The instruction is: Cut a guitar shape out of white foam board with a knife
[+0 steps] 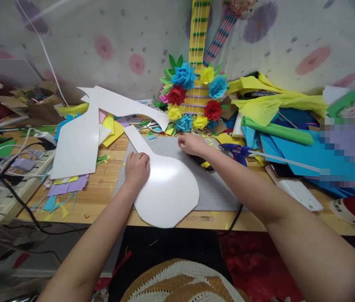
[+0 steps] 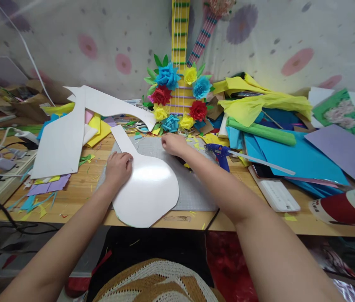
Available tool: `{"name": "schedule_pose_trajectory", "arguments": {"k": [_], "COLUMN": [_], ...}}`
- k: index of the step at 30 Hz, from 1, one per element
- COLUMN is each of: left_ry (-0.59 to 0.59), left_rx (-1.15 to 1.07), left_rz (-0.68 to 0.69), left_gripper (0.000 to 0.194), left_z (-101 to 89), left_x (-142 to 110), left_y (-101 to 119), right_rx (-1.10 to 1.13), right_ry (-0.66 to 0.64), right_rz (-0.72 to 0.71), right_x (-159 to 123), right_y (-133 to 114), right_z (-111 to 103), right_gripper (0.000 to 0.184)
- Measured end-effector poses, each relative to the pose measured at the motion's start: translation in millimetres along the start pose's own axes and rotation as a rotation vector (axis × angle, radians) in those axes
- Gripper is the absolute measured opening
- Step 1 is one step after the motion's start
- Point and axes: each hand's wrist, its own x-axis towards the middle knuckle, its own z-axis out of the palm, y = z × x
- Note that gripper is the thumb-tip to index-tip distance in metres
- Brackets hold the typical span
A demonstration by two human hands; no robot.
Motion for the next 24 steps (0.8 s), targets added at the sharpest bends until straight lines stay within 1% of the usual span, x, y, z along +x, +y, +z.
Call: {"name": "schedule_pose_trajectory", "arguments": {"k": [1,4,5,6,7,9,12,14,16,18,21,24], "left_ry": [-0.005,-0.009,-0.011,-0.017,-0.031,-0.098,-0.269,-0.351,-0.390,-0.396,-0.372,-0.349], "left_rx": [0.008,0.023,0.022,0.013,-0.003,-0.055,-0.130,-0.136,-0.119,-0.096,-0.061,-0.039], "left_rz": [-0.011,-0.038,-0.033,-0.016,0.018,0.132,0.336,0.397,0.388,0.346,0.294,0.256], "left_gripper": [0.023,0.024,0.025,0.026,0.026,0.029,0.038,0.047,0.055,0.057,0.055,0.053], "left_z": [-1.1,-6.0,-7.8,-9.4,-10.7,-11.0,-4.3,3.5,10.9,15.5,17.4,16.9], "left_x": [2,10,12,15,17,19,17,14,11,11,13,15], "left_y": [-1,1,3,7,12,25,45,54,56,54,49,48], "right_rx": [-0.029,-0.096,-0.099,-0.091,-0.075,-0.042,-0.020,-0.005,0.023,0.053,0.079,0.071], "right_ry": [-0.009,-0.060,-0.071,-0.079,-0.086,-0.104,-0.127,-0.129,-0.125,-0.142,-0.166,-0.110], "right_rz": [0.020,0.080,0.104,0.128,0.147,0.157,0.138,0.124,0.088,0.023,-0.051,-0.082], "right_x": [-7,-24,-28,-31,-32,-32,-29,-27,-27,-28,-30,-30], "right_y": [8,23,26,26,26,25,23,25,26,28,26,19], "right_z": [2,9,11,14,15,17,14,10,7,5,5,7], "right_gripper": [0.025,0.050,0.055,0.057,0.057,0.050,0.041,0.037,0.034,0.033,0.037,0.041]}}
